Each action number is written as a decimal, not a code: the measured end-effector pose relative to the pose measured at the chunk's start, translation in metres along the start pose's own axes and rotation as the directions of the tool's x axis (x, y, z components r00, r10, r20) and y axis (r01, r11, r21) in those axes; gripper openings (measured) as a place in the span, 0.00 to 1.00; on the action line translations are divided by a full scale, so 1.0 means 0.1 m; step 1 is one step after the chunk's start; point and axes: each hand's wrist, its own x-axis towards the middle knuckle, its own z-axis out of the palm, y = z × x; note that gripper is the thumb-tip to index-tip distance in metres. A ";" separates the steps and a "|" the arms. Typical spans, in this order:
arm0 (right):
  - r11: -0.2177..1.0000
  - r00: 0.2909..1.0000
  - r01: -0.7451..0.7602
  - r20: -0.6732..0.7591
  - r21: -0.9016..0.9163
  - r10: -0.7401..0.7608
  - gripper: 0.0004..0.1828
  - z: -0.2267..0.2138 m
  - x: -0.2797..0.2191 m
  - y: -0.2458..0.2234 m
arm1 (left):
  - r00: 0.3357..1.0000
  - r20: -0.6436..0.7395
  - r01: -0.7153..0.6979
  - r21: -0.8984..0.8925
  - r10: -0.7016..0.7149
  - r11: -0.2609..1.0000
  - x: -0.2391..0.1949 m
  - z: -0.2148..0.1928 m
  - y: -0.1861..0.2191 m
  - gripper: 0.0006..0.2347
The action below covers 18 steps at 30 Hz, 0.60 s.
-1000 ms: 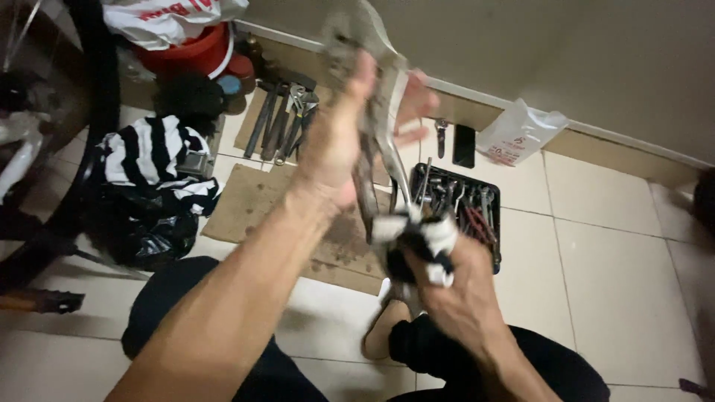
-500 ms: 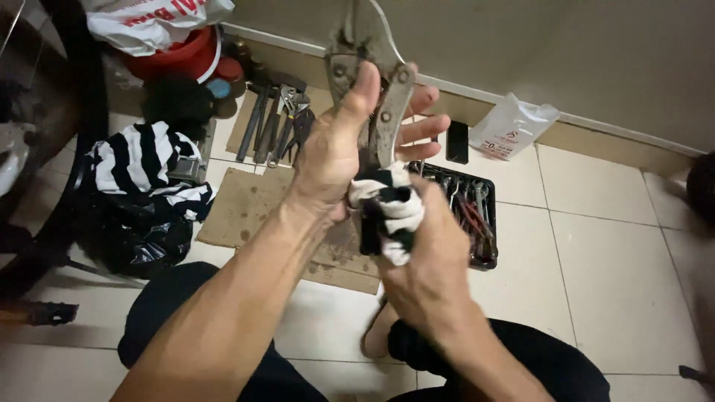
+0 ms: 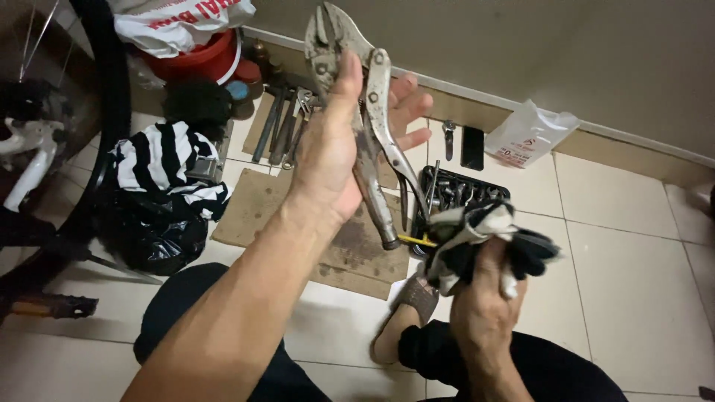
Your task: The person sits on the floor and wipes two pairs of pliers with a cloth. They clean the first pair thoroughly, place it on the floor, then pick up a second pair from a tray and wipe it as well.
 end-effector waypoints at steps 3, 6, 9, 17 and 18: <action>0.943 0.940 0.311 0.183 -0.120 -0.287 0.23 -0.12 0.10 0.04 | 0.981 -0.171 0.099 0.009 -0.096 0.995 -0.07 0.21 0.07 0.34; 0.846 0.789 0.252 0.405 0.470 -0.461 0.27 0.10 0.18 -0.07 | 0.983 -0.155 0.105 0.057 -0.095 0.993 -0.10 0.23 0.06 0.35; 0.442 0.532 0.842 0.615 -0.309 -0.582 0.59 0.11 0.16 -0.19 | 0.964 -0.242 0.147 0.142 -0.110 0.979 -0.21 0.37 0.11 0.43; 0.362 0.417 0.906 0.596 -0.217 -0.686 0.55 0.31 0.16 -0.10 | 0.957 -0.271 0.128 0.068 -0.105 0.989 -0.14 0.27 -0.04 0.37; 0.338 0.406 0.913 0.587 -0.229 -0.701 0.58 0.33 0.18 -0.07 | 0.960 -0.259 0.126 0.073 -0.103 0.989 -0.13 0.25 -0.06 0.40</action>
